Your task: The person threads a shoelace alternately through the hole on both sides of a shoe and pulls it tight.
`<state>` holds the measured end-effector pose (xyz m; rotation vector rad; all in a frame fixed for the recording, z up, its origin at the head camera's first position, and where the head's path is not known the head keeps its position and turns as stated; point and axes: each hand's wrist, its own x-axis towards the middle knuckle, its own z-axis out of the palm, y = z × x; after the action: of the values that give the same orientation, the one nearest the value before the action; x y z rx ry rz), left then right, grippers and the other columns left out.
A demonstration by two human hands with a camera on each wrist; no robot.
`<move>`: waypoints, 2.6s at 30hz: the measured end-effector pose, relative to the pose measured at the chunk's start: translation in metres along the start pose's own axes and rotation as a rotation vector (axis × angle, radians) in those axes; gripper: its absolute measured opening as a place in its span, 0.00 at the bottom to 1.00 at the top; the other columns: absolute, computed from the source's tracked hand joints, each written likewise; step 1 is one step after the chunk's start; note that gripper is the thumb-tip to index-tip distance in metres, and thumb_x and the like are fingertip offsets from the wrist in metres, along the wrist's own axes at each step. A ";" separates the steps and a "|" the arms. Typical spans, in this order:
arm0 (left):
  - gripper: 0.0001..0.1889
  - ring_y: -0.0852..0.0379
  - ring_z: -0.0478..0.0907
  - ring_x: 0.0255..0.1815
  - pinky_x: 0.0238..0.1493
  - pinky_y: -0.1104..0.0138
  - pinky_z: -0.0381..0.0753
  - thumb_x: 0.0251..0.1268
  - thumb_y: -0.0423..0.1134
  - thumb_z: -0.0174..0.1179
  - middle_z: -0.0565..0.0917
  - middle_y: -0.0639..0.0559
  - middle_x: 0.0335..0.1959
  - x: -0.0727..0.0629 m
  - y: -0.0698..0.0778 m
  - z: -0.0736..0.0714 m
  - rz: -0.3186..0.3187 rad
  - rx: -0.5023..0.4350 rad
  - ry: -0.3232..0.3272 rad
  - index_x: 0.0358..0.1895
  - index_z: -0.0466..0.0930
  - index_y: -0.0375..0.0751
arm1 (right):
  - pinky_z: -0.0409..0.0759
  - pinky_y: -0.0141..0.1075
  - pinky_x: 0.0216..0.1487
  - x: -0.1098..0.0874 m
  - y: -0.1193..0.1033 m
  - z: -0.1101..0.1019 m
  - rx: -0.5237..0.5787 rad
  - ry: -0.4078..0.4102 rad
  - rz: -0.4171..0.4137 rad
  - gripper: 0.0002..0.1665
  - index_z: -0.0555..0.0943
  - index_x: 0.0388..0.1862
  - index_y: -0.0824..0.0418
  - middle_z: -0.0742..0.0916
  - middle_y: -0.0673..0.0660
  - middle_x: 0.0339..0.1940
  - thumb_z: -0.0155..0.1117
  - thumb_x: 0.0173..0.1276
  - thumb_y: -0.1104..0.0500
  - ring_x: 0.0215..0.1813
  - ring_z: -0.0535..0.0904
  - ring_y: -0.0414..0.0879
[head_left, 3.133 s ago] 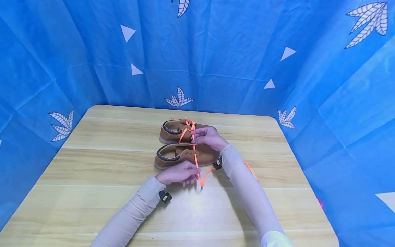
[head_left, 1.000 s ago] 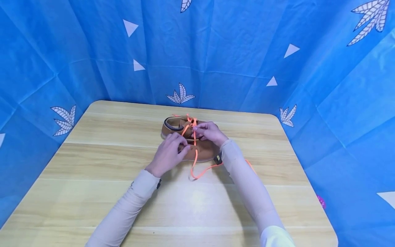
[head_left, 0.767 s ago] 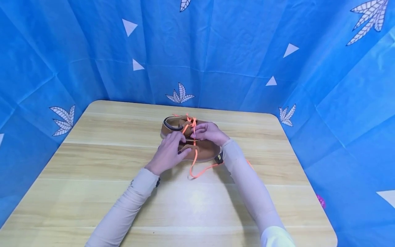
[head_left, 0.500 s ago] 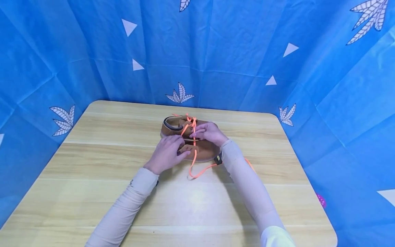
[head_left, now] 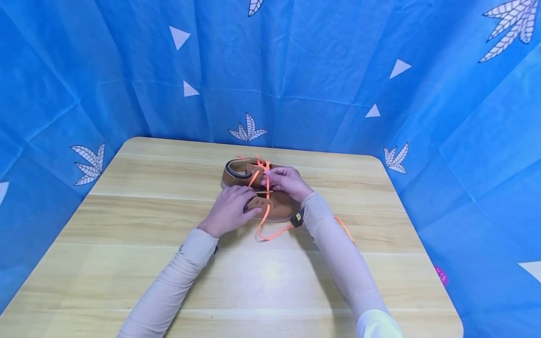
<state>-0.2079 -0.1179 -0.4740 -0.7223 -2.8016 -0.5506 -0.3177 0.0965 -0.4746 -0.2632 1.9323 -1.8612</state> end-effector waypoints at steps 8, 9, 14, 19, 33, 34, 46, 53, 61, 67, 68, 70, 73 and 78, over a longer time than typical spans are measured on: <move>0.28 0.42 0.77 0.66 0.74 0.45 0.70 0.70 0.58 0.65 0.84 0.43 0.63 0.000 0.001 0.000 -0.006 0.015 -0.022 0.63 0.82 0.41 | 0.85 0.31 0.39 0.004 -0.008 0.004 0.114 0.039 -0.022 0.08 0.81 0.48 0.65 0.92 0.51 0.32 0.59 0.79 0.61 0.37 0.88 0.41; 0.28 0.42 0.77 0.66 0.74 0.46 0.70 0.70 0.58 0.65 0.84 0.43 0.63 0.001 0.001 -0.001 -0.007 0.015 -0.025 0.63 0.82 0.41 | 0.86 0.31 0.40 0.005 -0.010 0.005 0.107 0.052 -0.033 0.09 0.82 0.47 0.65 0.92 0.51 0.32 0.59 0.80 0.60 0.37 0.88 0.42; 0.28 0.42 0.77 0.67 0.74 0.45 0.70 0.70 0.58 0.65 0.84 0.44 0.64 0.002 0.001 -0.002 -0.009 0.007 -0.031 0.63 0.82 0.42 | 0.89 0.37 0.47 0.006 -0.021 0.010 0.066 0.120 -0.117 0.17 0.80 0.55 0.72 0.92 0.51 0.32 0.61 0.78 0.60 0.39 0.90 0.46; 0.28 0.41 0.77 0.68 0.75 0.44 0.69 0.70 0.58 0.65 0.84 0.44 0.64 0.002 0.000 -0.002 -0.019 -0.018 -0.032 0.63 0.81 0.43 | 0.87 0.47 0.56 0.007 -0.035 0.012 0.040 0.160 -0.187 0.18 0.80 0.56 0.73 0.93 0.52 0.33 0.62 0.78 0.60 0.41 0.91 0.48; 0.28 0.41 0.77 0.67 0.75 0.45 0.69 0.70 0.58 0.64 0.83 0.43 0.64 0.001 0.000 -0.002 -0.013 0.012 -0.041 0.64 0.81 0.42 | 0.90 0.42 0.49 -0.007 -0.080 0.023 0.022 0.249 -0.425 0.08 0.85 0.44 0.65 0.93 0.48 0.30 0.64 0.76 0.61 0.34 0.91 0.42; 0.28 0.41 0.77 0.68 0.75 0.45 0.68 0.70 0.58 0.64 0.83 0.43 0.64 0.001 0.000 -0.002 -0.012 0.011 -0.041 0.64 0.81 0.42 | 0.90 0.39 0.47 -0.008 -0.082 0.024 0.019 0.250 -0.438 0.07 0.86 0.44 0.64 0.93 0.48 0.30 0.64 0.76 0.61 0.34 0.91 0.41; 0.27 0.41 0.76 0.70 0.76 0.45 0.66 0.69 0.55 0.67 0.81 0.42 0.67 0.000 0.001 -0.001 -0.006 -0.010 -0.012 0.63 0.80 0.41 | 0.89 0.39 0.47 -0.017 -0.105 0.034 0.045 0.246 -0.567 0.05 0.86 0.42 0.61 0.92 0.47 0.29 0.64 0.76 0.62 0.33 0.90 0.40; 0.24 0.41 0.67 0.75 0.73 0.46 0.69 0.66 0.47 0.70 0.72 0.41 0.73 0.001 0.021 0.004 0.182 0.071 0.115 0.62 0.81 0.43 | 0.89 0.38 0.48 -0.022 -0.106 0.041 -0.024 0.193 -0.575 0.07 0.86 0.44 0.61 0.92 0.47 0.31 0.63 0.77 0.61 0.35 0.90 0.41; 0.08 0.40 0.66 0.77 0.77 0.45 0.66 0.69 0.35 0.64 0.73 0.45 0.74 0.003 0.038 0.022 0.323 0.301 0.122 0.45 0.90 0.49 | 0.88 0.47 0.53 -0.024 -0.113 0.030 -0.052 0.141 -0.549 0.05 0.86 0.43 0.59 0.92 0.49 0.32 0.63 0.77 0.61 0.37 0.90 0.43; 0.07 0.43 0.66 0.77 0.78 0.48 0.65 0.66 0.33 0.65 0.76 0.47 0.72 -0.002 0.050 0.019 0.381 0.369 0.087 0.41 0.90 0.50 | 0.84 0.57 0.58 -0.025 -0.118 0.015 -0.034 0.155 -0.513 0.05 0.85 0.43 0.62 0.92 0.50 0.32 0.64 0.76 0.61 0.37 0.90 0.45; 0.07 0.43 0.67 0.77 0.78 0.48 0.66 0.66 0.33 0.65 0.76 0.47 0.71 -0.003 0.052 0.020 0.392 0.375 0.075 0.41 0.90 0.50 | 0.84 0.57 0.58 -0.025 -0.118 0.014 -0.027 0.155 -0.502 0.05 0.85 0.43 0.62 0.92 0.50 0.31 0.64 0.76 0.61 0.37 0.90 0.45; 0.07 0.42 0.68 0.76 0.78 0.48 0.66 0.65 0.35 0.66 0.77 0.46 0.71 -0.006 0.057 0.020 0.417 0.376 0.049 0.41 0.90 0.51 | 0.85 0.56 0.58 -0.026 -0.118 0.013 -0.013 0.154 -0.489 0.05 0.85 0.43 0.62 0.92 0.50 0.31 0.63 0.76 0.62 0.37 0.90 0.45; 0.06 0.42 0.68 0.76 0.78 0.48 0.65 0.66 0.40 0.67 0.77 0.47 0.70 -0.007 0.063 0.022 0.453 0.361 0.021 0.41 0.91 0.54 | 0.87 0.51 0.55 -0.026 -0.122 0.012 0.010 0.158 -0.497 0.05 0.85 0.42 0.61 0.92 0.51 0.31 0.63 0.76 0.64 0.36 0.90 0.45; 0.04 0.43 0.69 0.74 0.78 0.49 0.65 0.65 0.43 0.69 0.78 0.48 0.69 -0.006 0.066 0.022 0.464 0.352 0.020 0.39 0.91 0.57 | 0.89 0.44 0.52 -0.027 -0.138 0.011 0.026 0.134 -0.516 0.05 0.85 0.42 0.62 0.92 0.52 0.31 0.63 0.76 0.64 0.36 0.90 0.46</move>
<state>-0.1720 -0.0578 -0.4756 -1.2134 -2.4820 0.0165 -0.3118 0.0877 -0.3344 -0.7018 2.0656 -2.2702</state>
